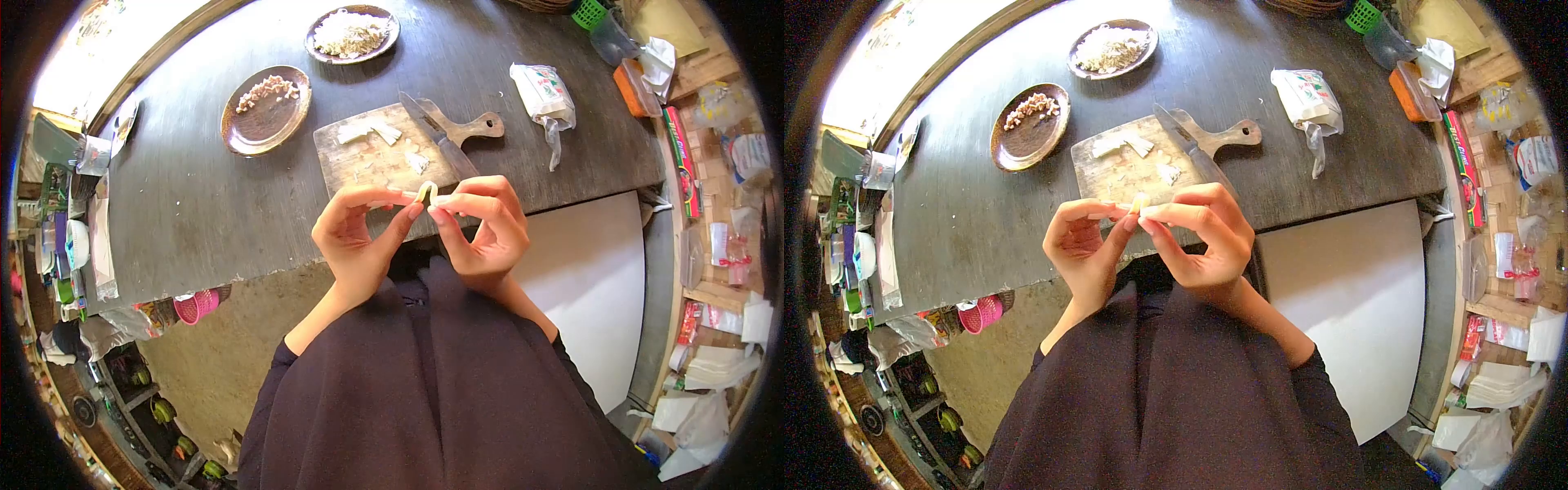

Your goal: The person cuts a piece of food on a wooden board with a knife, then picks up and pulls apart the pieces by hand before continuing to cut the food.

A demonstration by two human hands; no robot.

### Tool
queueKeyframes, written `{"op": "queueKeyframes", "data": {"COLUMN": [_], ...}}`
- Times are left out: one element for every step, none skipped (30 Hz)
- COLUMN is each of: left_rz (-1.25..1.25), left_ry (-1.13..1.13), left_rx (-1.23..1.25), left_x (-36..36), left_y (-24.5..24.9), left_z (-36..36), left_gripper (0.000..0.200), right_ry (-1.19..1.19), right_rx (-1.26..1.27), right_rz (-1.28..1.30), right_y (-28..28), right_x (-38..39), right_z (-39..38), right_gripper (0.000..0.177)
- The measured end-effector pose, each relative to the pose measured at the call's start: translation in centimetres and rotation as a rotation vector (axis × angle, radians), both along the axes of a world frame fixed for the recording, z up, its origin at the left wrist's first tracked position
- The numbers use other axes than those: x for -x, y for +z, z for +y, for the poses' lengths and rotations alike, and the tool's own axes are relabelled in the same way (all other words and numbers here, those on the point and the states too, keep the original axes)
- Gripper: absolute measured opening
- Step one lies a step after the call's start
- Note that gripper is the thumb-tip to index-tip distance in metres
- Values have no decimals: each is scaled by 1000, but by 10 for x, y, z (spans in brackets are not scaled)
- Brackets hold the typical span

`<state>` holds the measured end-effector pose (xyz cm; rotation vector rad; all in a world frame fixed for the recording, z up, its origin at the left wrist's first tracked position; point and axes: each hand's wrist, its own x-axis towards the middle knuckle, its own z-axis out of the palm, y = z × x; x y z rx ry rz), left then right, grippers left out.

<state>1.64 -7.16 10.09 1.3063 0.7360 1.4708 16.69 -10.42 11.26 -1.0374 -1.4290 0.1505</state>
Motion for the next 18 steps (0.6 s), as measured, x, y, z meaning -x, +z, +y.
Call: {"op": "queueKeyframes", "data": {"left_rz": [-22, -44, -45, -59, -73, -73, -62, -51, -50, -58, -65, -65, -73, -81, -81, -83, -85, -85], "left_ry": [-3, -5, -6, -16, -26, -26, -26, -26, -25, -31, -36, -36, -36, -37, -36, -40, -45, -44], "left_rx": [-17, -33, -32, -43, -54, -53, -63, -73, -73, -82, -91, -91, -91, -91, -91, -81, -72, -72], "left_x": [0, -1, -2, -2, -3, -3, -2, -2, -2, -2, -2, -2, -2, -2, -2, -2, -2, -2], "left_y": [0, 0, 1, 2, 3, 3, 2, 2, 1, 0, 0, -1, -1, -2, -1, 0, 1, 2], "left_z": [0, 0, -1, -1, -1, -1, -1, -1, -1, -1, -1, -1, -1, -1, -1, -1, -1, -2], "left_gripper": [32, 33, 33, 33, 33, 33, 33, 33, 33, 32, 32, 32, 32, 32, 32, 30, 28, 28], "right_ry": [-1, -7, -12, -13, -11, -8, -8, -2, 3, 4, -19, -42, -41, -38, -35, -34, -37, -39], "right_rx": [1, -5, -12, -11, -11, -11, -9, 3, 15, 15, 28, 41, 41, 37, 33, 33, 30, 26], "right_rz": [0, -6, -13, -13, -19, -24, -25, -10, 4, 5, 31, 56, 56, 56, 56, 56, 55, 54], "right_y": [0, 0, 0, 1, 2, 2, 2, 1, 1, 1, 1, 1, 0, 0, 0, 0, -1, -1], "right_x": [0, 0, 1, 1, 0, 0, 0, 1, 1, 2, 3, 4, 4, 4, 4, 4, 4, 4], "right_z": [0, 0, 0, 0, 0, 0, 0, 0, 0, 0, 1, 1, 1, 2, 2, 2, 3, 3], "right_gripper": [23, 23, 22, 22, 22, 22, 22, 21, 21, 21, 20, 19, 19, 20, 21, 21, 22, 23]}}
